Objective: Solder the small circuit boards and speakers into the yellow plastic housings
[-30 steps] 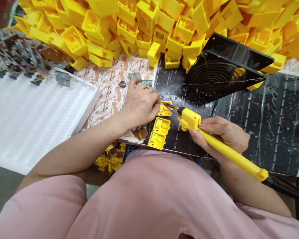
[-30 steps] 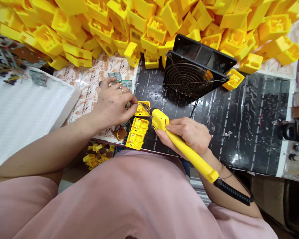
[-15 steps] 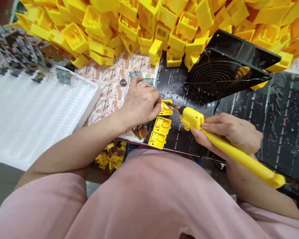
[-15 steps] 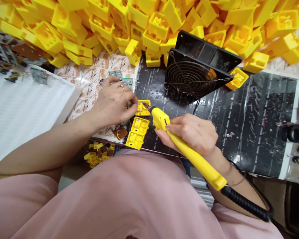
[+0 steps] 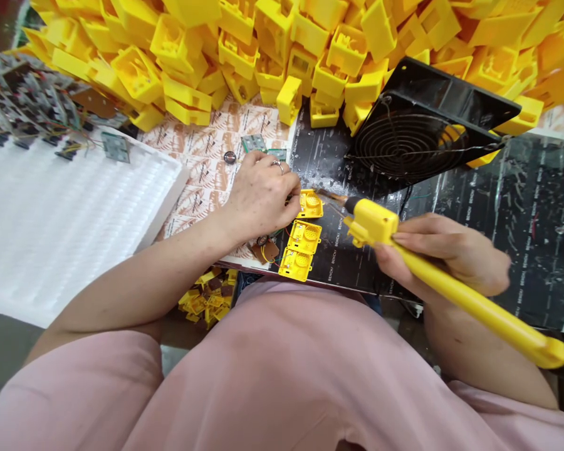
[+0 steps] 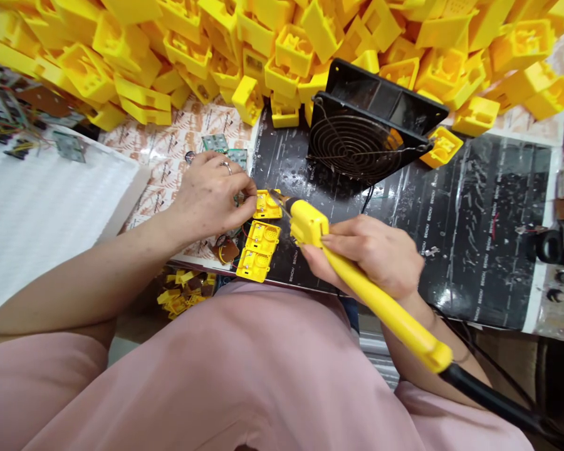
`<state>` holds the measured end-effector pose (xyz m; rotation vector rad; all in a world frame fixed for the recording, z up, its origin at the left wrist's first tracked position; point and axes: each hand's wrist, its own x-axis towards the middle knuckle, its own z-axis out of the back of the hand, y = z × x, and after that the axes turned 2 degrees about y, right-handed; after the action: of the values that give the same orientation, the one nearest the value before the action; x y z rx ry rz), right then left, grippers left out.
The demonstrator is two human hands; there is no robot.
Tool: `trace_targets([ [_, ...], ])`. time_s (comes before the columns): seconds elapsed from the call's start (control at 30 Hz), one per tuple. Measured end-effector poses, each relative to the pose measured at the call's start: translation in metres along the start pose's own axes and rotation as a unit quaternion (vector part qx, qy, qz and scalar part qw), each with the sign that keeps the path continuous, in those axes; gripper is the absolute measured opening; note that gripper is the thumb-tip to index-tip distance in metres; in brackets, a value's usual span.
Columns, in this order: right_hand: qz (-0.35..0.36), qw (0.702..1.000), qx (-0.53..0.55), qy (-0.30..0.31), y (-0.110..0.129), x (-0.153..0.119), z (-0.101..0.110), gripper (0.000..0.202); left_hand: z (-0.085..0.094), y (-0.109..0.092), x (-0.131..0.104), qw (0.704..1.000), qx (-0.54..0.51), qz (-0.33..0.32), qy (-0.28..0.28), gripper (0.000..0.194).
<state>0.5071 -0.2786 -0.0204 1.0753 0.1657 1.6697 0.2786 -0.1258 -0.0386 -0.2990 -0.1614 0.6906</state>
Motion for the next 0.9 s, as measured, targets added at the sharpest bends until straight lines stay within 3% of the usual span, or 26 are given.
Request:
trace_targets([
  [0.1,0.022,0.999,-0.008,-0.037,-0.001,-0.01,0.002,0.025,0.0,0.0,0.0,1.0,0.002,-0.007,-0.006,0.021],
  [0.4,-0.04,0.997,-0.048,-0.046,0.005,-0.018,0.0,0.053,0.004,0.0,0.001,1.0,0.004,-0.008,0.007,0.021],
  [0.73,-0.029,0.991,-0.112,-0.07,-0.003,-0.026,0.001,0.037,0.0,-0.003,0.001,1.0,0.022,-0.013,0.003,0.024],
  [0.9,-0.018,0.991,-0.103,-0.08,-0.007,-0.027,-0.003,0.047,0.017,0.005,0.0,1.0,0.024,-0.008,0.011,0.029],
])
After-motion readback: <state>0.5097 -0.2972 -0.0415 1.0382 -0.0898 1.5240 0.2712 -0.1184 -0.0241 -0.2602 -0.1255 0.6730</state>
